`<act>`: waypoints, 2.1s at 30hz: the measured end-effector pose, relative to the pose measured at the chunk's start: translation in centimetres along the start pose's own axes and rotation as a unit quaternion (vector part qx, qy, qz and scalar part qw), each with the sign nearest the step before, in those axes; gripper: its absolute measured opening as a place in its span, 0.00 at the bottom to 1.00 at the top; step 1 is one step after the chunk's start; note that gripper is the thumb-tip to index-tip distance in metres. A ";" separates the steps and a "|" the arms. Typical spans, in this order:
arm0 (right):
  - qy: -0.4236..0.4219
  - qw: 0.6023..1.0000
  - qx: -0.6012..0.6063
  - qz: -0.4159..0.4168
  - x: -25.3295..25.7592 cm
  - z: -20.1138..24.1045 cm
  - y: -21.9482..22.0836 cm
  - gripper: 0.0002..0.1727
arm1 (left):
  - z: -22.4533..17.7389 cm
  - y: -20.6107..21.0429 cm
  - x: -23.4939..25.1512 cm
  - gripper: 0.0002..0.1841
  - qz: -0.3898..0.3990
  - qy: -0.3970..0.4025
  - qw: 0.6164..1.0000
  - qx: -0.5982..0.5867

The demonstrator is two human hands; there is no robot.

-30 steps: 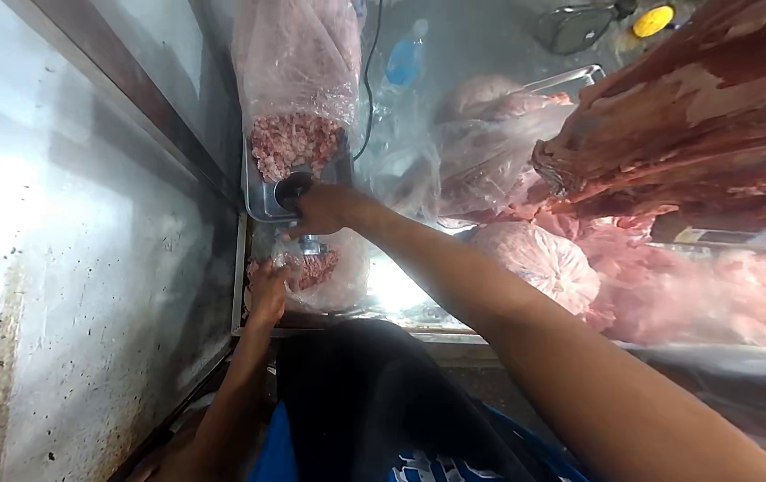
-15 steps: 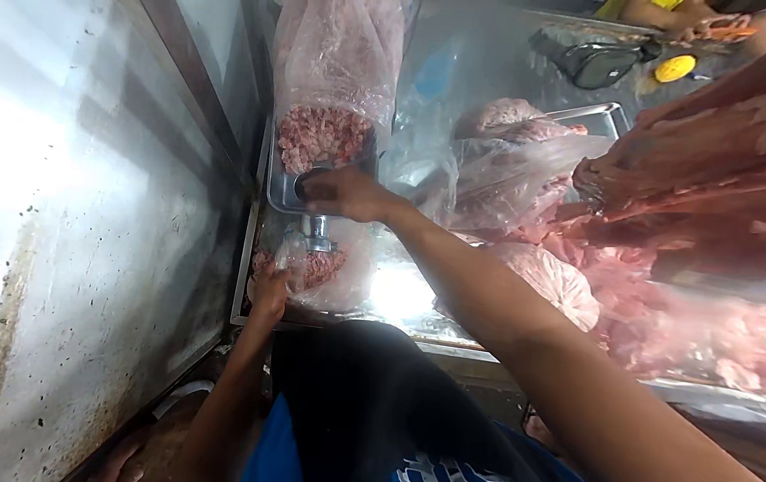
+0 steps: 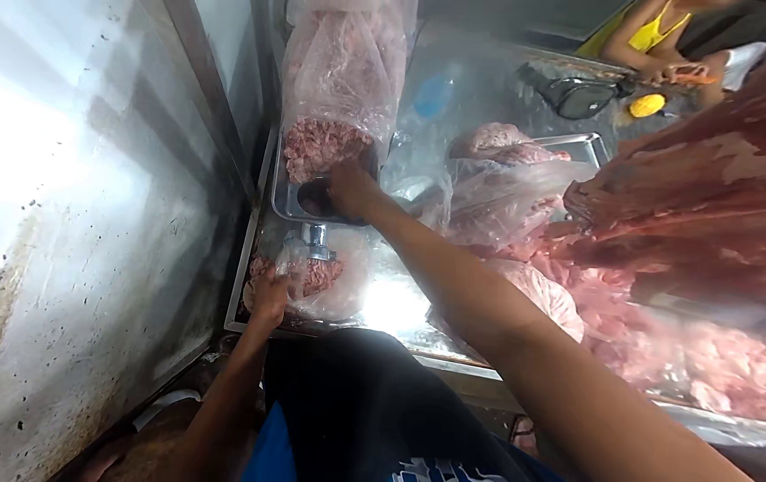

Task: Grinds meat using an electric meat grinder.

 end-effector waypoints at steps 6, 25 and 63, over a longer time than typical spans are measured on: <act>-0.032 0.985 0.149 -0.080 -2.5 -1.1 -3.2 0.20 | 1.1 -0.5 -0.3 0.18 -0.002 -0.009 1.000 0.005; 0.002 0.974 0.132 -0.186 -2.8 -2.1 -0.7 0.15 | -0.7 1.2 0.3 0.18 -0.003 -0.008 1.000 -0.004; -0.066 0.940 0.159 0.294 -15.1 -4.3 19.2 0.18 | -0.2 0.8 0.8 0.24 0.108 -0.002 0.819 0.564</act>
Point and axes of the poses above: each hand's wrist, its own x-axis towards the middle knuckle, its own y-axis out of the palm, z = x × y, the point moved 6 cm from there along x, towards the middle knuckle, and after that the axes turned 8 degrees about -z, right-handed, at the moved point
